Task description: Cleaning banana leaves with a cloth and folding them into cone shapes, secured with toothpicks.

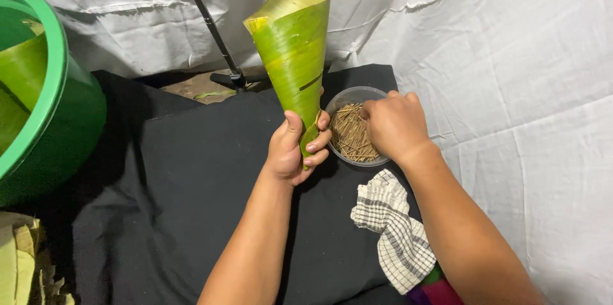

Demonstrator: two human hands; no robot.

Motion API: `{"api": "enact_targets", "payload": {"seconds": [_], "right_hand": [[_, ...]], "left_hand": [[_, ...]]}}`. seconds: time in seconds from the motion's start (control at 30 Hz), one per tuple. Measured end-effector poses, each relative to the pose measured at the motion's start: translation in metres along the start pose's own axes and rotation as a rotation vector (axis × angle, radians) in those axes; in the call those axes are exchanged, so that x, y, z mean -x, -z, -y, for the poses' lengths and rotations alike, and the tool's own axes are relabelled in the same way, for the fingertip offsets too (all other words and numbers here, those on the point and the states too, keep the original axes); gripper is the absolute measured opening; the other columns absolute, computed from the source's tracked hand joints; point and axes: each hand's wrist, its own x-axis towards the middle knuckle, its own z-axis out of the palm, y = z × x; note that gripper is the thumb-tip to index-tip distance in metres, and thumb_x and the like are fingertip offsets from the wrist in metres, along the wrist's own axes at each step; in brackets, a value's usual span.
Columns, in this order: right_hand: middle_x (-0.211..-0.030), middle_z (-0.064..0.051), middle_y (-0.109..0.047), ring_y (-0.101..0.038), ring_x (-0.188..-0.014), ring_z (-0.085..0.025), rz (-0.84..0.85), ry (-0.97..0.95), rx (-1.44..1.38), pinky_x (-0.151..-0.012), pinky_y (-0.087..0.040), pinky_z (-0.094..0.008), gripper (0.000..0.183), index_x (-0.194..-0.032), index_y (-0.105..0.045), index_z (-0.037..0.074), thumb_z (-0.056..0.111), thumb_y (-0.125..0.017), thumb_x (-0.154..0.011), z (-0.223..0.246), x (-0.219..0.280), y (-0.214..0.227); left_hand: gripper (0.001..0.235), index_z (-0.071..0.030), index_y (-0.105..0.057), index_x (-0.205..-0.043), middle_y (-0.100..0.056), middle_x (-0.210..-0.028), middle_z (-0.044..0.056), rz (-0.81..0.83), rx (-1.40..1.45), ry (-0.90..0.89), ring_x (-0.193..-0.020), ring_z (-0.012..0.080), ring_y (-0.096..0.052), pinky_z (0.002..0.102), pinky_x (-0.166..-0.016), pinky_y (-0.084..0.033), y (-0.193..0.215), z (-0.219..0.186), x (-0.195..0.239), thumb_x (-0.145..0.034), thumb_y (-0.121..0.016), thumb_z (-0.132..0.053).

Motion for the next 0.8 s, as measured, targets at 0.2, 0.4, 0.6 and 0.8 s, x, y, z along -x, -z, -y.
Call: {"api": "enact_targets", "payload": {"seconds": [0.2, 0.4, 0.6, 0.8], "right_hand": [[-0.076, -0.005, -0.075, -0.067, -0.090, -0.027, 0.014, 0.004, 0.002, -0.084, -0.042, -0.041, 0.016, -0.091, -0.080, 0.019, 0.029, -0.068, -0.091, -0.001, -0.005, -0.006], [-0.080, -0.007, -0.073, -0.064, -0.092, -0.029, -0.011, 0.050, 0.019, -0.085, -0.045, -0.042, 0.014, -0.093, -0.080, 0.016, 0.019, -0.066, -0.090, 0.003, 0.004, 0.001], [-0.086, -0.010, -0.073, -0.064, -0.096, -0.032, -0.060, 0.011, -0.082, -0.087, -0.047, -0.043, 0.016, -0.093, -0.080, 0.014, 0.019, -0.065, -0.093, 0.011, 0.011, 0.021], [-0.084, -0.007, -0.074, -0.066, -0.089, -0.027, -0.064, -0.013, -0.095, -0.085, -0.049, -0.040, 0.017, -0.096, -0.082, 0.016, 0.023, -0.067, -0.093, 0.002, 0.012, 0.014]], "left_hand": [[0.058, -0.005, -0.049, -0.121, -0.041, -0.098, 0.006, 0.001, 0.007, 0.009, -0.059, 0.0059, -0.039, 0.013, -0.033, -0.033, 0.013, 0.007, -0.002, -0.099, -0.041, -0.058], [0.075, -0.009, -0.032, -0.155, -0.040, -0.097, 0.007, 0.043, 0.033, -0.015, -0.061, 0.0065, -0.038, 0.012, -0.035, -0.034, 0.029, 0.014, -0.006, -0.100, -0.040, -0.058], [0.075, -0.010, -0.027, -0.158, -0.040, -0.098, 0.006, 0.081, 0.076, -0.012, -0.062, 0.0063, -0.038, 0.012, -0.035, -0.035, 0.031, 0.015, -0.007, -0.101, -0.040, -0.057], [0.078, -0.010, -0.022, -0.161, -0.039, -0.098, 0.006, 0.116, 0.097, -0.009, -0.063, 0.0065, -0.040, 0.012, -0.035, -0.034, 0.033, 0.016, -0.007, -0.101, -0.038, -0.057]]}}
